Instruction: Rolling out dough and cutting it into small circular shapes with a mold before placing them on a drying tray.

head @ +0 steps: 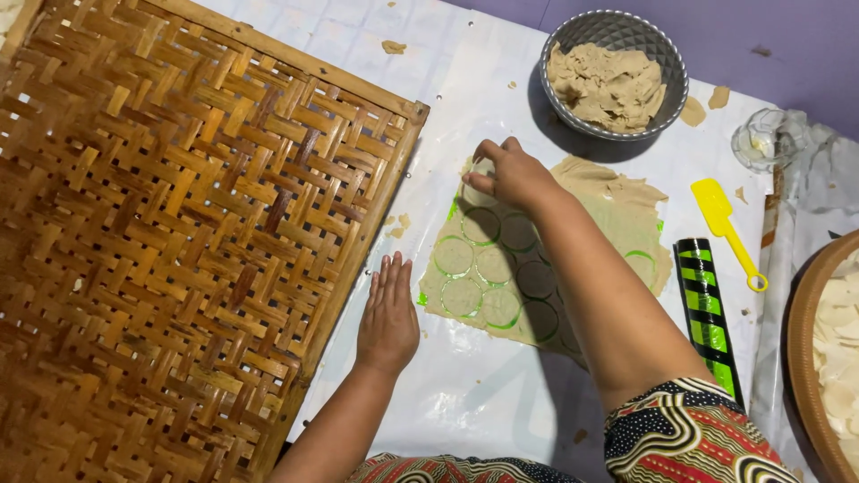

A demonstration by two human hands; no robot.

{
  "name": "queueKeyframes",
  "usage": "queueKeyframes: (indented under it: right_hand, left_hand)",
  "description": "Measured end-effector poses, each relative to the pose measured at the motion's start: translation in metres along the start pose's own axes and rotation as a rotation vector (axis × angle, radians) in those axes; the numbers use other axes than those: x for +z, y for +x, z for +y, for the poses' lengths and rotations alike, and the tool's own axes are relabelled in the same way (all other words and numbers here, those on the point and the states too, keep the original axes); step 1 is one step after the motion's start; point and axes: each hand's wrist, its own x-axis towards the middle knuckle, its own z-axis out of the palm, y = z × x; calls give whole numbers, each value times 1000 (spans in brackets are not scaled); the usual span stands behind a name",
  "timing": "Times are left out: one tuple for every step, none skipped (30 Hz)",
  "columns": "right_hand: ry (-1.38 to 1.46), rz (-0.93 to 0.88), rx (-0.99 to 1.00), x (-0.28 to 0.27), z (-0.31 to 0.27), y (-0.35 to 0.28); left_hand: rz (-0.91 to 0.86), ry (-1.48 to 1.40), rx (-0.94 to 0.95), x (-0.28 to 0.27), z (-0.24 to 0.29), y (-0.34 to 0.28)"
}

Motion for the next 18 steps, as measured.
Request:
queueKeyframes:
  right_hand:
    - [-1, 1, -3, 3, -1, 2]
    - [-28, -20, 8, 7, -2, 4]
    - [-56, -44, 19, 11, -2, 6]
    - [-57, -45, 17, 14, -2, 7]
    - [-45, -47, 18, 18, -1, 8]
    - [-32, -49, 19, 21, -1, 8]
    - [-29, -50, 19, 23, -2, 10]
    - [-10, -39, 22, 25, -3, 11]
    - [6, -27, 28, 26, -3, 12]
    - [6, -28, 30, 24, 0, 9]
    - [-19, -66, 14, 21, -1, 9]
    - [-44, -103, -2, 18, -1, 9]
    - [-42, -107, 1, 22, -1, 8]
    - [-18, -72, 24, 27, -2, 8]
    - [2, -31, 44, 29, -2, 11]
    - [1, -30, 44, 29, 2, 11]
    - [0, -46, 50, 32, 3, 12]
    - [-1, -62, 55, 35, 4, 14]
  left_hand:
    - [3, 1, -1, 2, -2, 0]
    - [19, 31, 14, 5, -4, -1]
    - [33, 60, 29, 7, -6, -2]
    - [34, 59, 27, 7, -5, -1]
    - [27, 52, 17, 7, -5, -1]
    - [20, 45, 7, 6, -4, -1]
    - [18, 48, 7, 6, -5, 0]
    - [20, 31, 7, 5, -6, 1]
    - [21, 11, 8, 6, -5, 2]
    - [20, 9, 9, 8, -3, 0]
    - [24, 18, 14, 8, -4, 0]
    - [29, 27, 19, 8, -5, 0]
    - [23, 26, 19, 8, -5, -2]
    - [26, 19, 17, 8, -5, -3]
    - [36, 13, 16, 8, -5, 0]
    - [38, 12, 16, 9, -4, 1]
    - [50, 17, 23, 9, -5, 1]
    - [61, 23, 29, 9, -6, 0]
